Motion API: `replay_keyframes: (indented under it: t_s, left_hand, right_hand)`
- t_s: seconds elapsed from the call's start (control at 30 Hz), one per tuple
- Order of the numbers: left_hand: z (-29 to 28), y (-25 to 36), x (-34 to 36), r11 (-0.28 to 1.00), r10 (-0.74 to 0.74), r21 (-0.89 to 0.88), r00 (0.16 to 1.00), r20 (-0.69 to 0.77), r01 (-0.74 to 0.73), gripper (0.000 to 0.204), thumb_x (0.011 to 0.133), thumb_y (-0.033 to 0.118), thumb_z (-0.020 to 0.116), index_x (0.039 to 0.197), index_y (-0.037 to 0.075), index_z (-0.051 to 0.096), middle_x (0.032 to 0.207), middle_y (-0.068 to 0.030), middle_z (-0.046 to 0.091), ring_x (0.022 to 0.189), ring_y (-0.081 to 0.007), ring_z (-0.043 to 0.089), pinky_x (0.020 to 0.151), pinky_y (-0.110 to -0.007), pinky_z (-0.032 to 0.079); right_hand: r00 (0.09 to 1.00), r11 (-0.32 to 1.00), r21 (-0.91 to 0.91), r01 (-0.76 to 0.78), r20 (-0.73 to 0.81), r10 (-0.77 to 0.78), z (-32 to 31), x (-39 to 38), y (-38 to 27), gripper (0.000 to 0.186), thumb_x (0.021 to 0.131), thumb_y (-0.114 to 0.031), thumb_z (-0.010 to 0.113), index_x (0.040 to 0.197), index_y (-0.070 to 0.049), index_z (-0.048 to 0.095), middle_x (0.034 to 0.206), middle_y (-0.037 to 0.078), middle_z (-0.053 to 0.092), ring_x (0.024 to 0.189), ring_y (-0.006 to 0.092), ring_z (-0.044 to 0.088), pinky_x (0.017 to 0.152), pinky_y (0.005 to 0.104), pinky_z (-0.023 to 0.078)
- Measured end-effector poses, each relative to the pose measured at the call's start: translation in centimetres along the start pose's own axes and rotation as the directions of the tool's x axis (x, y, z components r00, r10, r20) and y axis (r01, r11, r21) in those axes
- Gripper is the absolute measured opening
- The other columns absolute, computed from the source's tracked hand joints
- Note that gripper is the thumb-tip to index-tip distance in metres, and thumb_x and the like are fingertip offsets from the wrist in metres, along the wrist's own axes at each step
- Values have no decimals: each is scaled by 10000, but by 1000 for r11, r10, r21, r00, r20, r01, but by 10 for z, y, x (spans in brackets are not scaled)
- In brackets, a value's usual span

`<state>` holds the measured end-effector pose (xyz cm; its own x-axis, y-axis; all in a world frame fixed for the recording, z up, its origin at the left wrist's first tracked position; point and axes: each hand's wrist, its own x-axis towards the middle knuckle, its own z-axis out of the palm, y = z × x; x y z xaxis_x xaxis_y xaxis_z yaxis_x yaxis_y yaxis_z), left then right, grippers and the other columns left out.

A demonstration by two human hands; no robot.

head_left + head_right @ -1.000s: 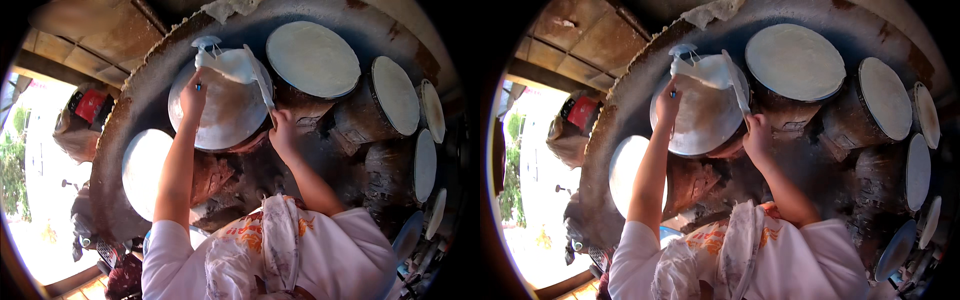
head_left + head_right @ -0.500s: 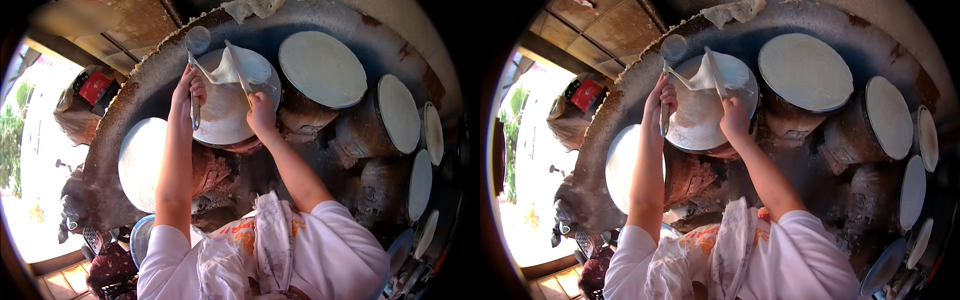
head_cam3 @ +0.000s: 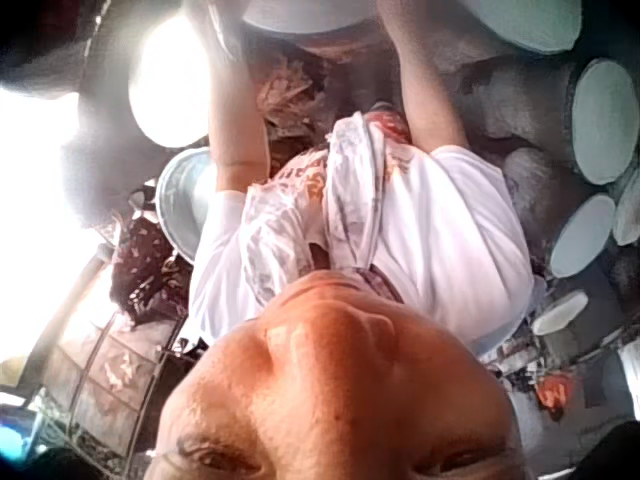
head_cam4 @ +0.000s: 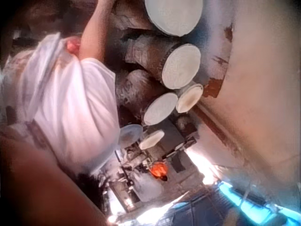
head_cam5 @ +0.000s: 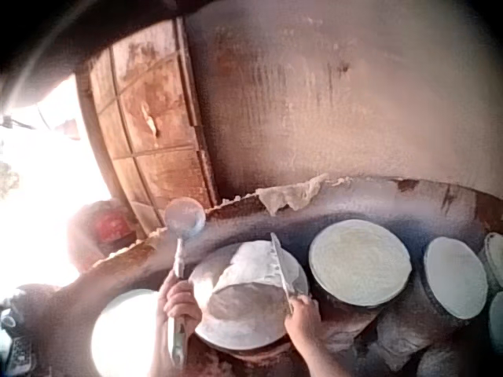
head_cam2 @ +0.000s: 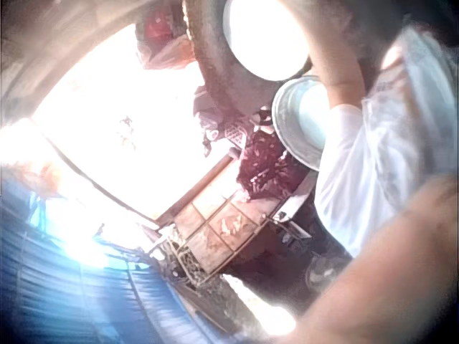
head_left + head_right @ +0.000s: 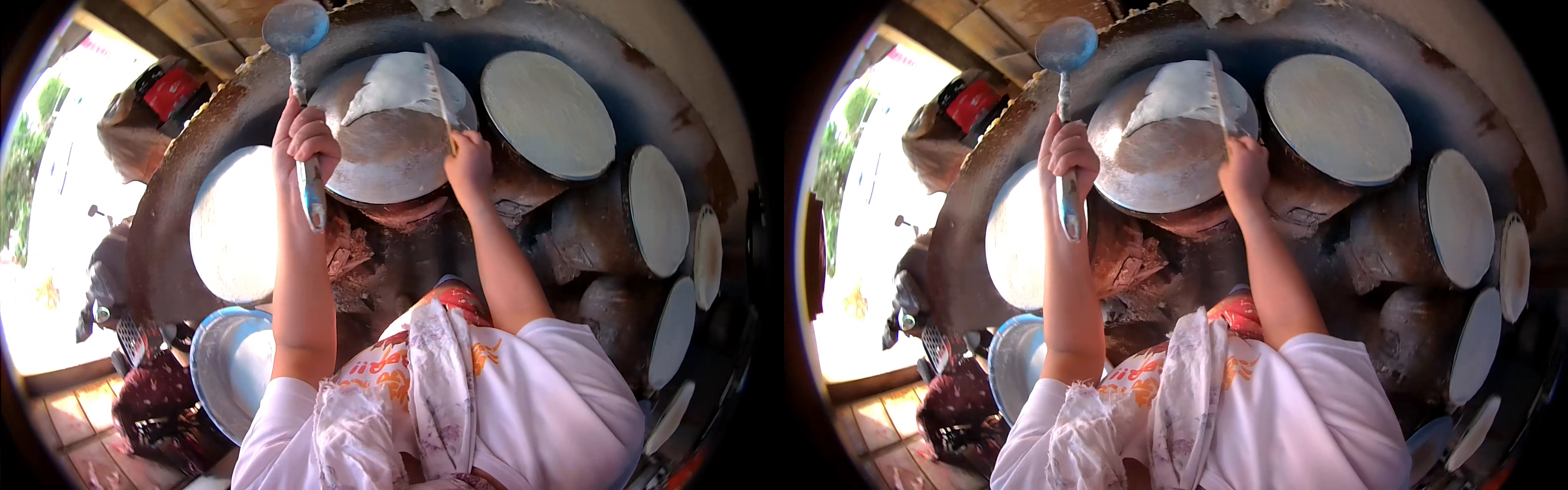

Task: The person prepares thin spring roll wrappers by spreading batter onto multiple hot plates with a ladle and a wooden stick, then peeling off the cooked wrappers by hand and cleaning the plates with a cloth.

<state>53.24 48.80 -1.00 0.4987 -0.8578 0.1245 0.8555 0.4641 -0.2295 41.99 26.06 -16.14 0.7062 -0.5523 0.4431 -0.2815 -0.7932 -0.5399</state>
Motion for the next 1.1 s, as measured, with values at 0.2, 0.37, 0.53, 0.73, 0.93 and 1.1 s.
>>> replay_keyframes:
  t_s: [0.2, 0.37, 0.53, 0.73, 0.93, 1.1]
  left_hand:
    - [-1, -28, 14, 984, 175, 44, 984, -20, -174, 421, 1017, 337, 439, 659, 119, 393, 462, 39, 352, 349, -65, 361, 355, -218, 340]
    - [-11, -49, 24, 933, 328, 160, 945, -8, -322, 451, 1026, 380, 421, 650, 138, 367, 491, 38, 330, 355, -64, 350, 374, -225, 347]
    - [-15, -74, 23, 851, 458, 246, 885, 86, -464, 220, 1041, 262, 412, 1162, 217, 590, 628, 32, 351, 439, -62, 367, 400, -223, 327]
    - [-16, -78, 57, 771, 550, 359, 834, 42, -526, 278, 1042, 223, 407, 1272, 291, 547, 641, 27, 359, 446, -67, 371, 397, -215, 341]
    - [-12, -89, 68, 673, 661, 454, 751, -15, -584, 292, 1040, 214, 408, 1296, 302, 517, 642, 30, 356, 431, -54, 360, 365, -199, 319]
    - [-7, -85, 49, 615, 692, 502, 721, 26, -608, 308, 1039, 203, 408, 1311, 312, 504, 641, 35, 337, 423, -47, 352, 355, -189, 323]
  right_hand:
    - [968, 987, 86, 137, 199, -152, 29, 34, -13, 226, 742, 10, 583, 951, -44, 654, 960, 140, 602, 925, 350, 581, 799, 439, 492]
    - [891, 910, 270, 314, 248, -381, 37, 56, -23, 298, 690, 11, 622, 975, -56, 678, 910, 124, 628, 906, 357, 588, 804, 438, 491]
    - [871, 879, 338, 336, 242, -427, -18, 90, 54, 385, 694, 51, 566, 1035, -77, 691, 972, 110, 640, 919, 357, 574, 820, 426, 489]
    - [813, 880, 326, 347, 363, -455, 27, 132, 71, 332, 761, -7, 544, 1050, -95, 682, 1066, 92, 631, 1011, 331, 561, 860, 416, 495]
    - [701, 809, 464, 361, 436, -564, 44, 110, 25, 342, 772, 6, 539, 1065, -99, 680, 1043, 78, 601, 1031, 331, 542, 848, 425, 500]
    - [604, 643, 683, 348, 362, -710, 15, 142, 67, 326, 677, -1, 580, 968, -59, 714, 1006, 86, 678, 925, 323, 600, 821, 381, 495]
